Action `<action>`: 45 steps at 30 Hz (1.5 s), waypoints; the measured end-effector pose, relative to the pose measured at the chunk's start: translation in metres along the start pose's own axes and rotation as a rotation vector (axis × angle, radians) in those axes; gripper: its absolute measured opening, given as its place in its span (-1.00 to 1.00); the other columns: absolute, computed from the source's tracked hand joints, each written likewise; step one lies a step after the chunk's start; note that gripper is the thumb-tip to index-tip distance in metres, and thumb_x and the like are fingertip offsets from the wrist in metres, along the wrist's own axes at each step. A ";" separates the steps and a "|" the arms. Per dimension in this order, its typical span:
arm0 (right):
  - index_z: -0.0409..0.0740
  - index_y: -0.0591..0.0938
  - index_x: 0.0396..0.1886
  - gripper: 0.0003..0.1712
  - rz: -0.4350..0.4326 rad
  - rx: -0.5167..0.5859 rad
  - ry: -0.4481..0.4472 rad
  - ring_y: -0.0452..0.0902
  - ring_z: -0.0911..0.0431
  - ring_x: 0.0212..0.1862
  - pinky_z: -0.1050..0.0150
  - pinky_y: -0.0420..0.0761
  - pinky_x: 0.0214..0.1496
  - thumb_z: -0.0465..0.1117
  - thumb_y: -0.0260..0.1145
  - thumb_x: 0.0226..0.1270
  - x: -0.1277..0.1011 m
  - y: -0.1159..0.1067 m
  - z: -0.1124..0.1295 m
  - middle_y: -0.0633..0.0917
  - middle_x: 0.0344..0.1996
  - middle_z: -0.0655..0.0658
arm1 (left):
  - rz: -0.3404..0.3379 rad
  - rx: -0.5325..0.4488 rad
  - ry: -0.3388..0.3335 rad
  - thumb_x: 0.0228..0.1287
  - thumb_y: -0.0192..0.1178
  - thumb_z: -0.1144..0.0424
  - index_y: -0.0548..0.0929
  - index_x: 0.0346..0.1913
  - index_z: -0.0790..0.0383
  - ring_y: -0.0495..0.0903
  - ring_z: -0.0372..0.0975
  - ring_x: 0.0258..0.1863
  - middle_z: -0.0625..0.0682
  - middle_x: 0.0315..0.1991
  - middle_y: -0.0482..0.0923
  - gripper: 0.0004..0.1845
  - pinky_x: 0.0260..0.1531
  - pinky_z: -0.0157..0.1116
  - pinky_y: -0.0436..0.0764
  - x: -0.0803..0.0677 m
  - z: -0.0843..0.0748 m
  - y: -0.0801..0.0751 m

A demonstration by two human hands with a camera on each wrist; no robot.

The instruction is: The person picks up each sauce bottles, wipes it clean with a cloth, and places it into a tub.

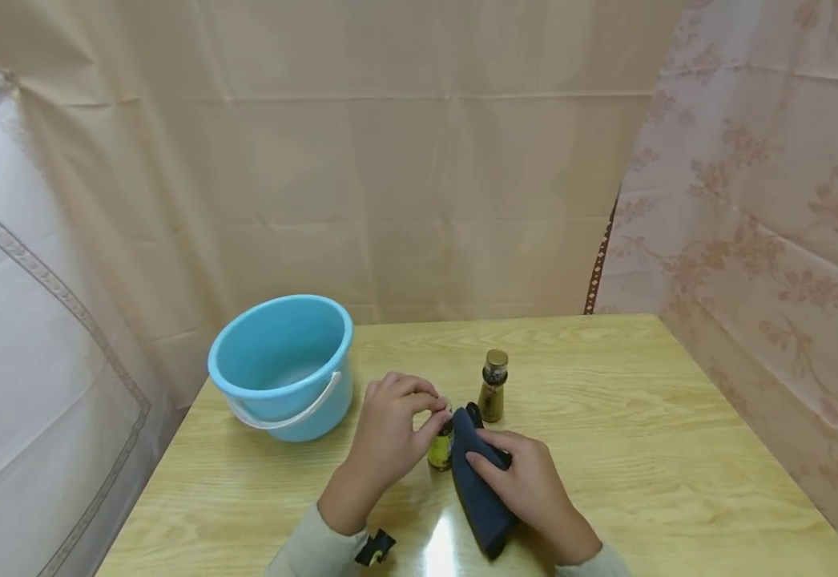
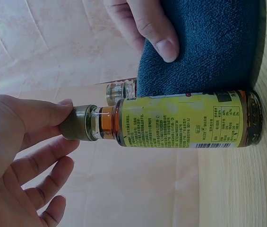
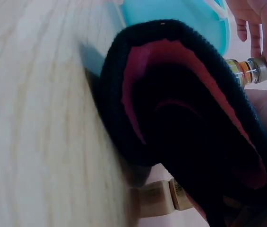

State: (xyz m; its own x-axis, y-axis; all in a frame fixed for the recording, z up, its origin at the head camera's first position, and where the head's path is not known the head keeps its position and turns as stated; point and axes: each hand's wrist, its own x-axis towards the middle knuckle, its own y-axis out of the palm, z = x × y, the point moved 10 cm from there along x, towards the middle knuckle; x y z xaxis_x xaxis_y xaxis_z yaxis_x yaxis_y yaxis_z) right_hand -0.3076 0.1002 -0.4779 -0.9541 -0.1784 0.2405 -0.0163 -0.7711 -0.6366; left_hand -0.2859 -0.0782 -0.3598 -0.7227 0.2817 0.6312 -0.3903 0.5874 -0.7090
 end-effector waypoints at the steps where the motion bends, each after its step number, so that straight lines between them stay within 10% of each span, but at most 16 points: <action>1: 0.16 0.80 0.10 -0.59 0.001 -0.005 0.000 0.71 0.18 0.11 0.08 0.69 0.11 0.07 0.55 0.27 0.000 0.000 0.000 0.79 0.03 0.11 | -0.004 -0.001 0.002 0.23 0.52 0.07 0.88 -0.27 -0.06 0.58 -0.22 -0.11 -0.20 -0.18 0.74 -0.92 -0.13 -0.12 0.45 0.000 0.000 0.000; 33: 0.30 0.78 0.08 -0.63 -0.096 0.170 -0.080 0.72 0.25 -0.20 0.34 0.70 -0.28 0.09 0.54 0.28 0.003 -0.033 0.041 0.79 -0.09 0.13 | 0.052 -0.044 -0.050 0.28 0.48 0.07 0.89 -0.22 -0.02 0.59 -0.30 -0.15 -0.25 -0.16 0.72 -0.89 -0.17 -0.24 0.50 0.000 0.004 0.002; 45: 0.28 0.78 0.08 -0.63 -0.112 0.154 -0.127 0.72 0.28 -0.23 0.35 0.69 -0.33 0.08 0.54 0.28 0.006 -0.040 0.050 0.80 -0.09 0.13 | 0.039 -0.149 -0.237 0.22 0.51 -0.04 0.82 0.03 -0.01 0.64 -0.19 0.06 -0.14 -0.03 0.75 -0.64 0.12 -0.04 0.57 -0.007 0.024 0.009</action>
State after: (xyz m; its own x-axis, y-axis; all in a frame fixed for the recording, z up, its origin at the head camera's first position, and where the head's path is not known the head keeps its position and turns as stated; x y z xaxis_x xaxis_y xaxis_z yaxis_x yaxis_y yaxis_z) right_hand -0.2973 0.0990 -0.4145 -0.9035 -0.1548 0.3996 -0.0646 -0.8726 -0.4841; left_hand -0.2976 -0.0932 -0.3778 -0.8555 0.1318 0.5007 -0.2840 0.6893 -0.6665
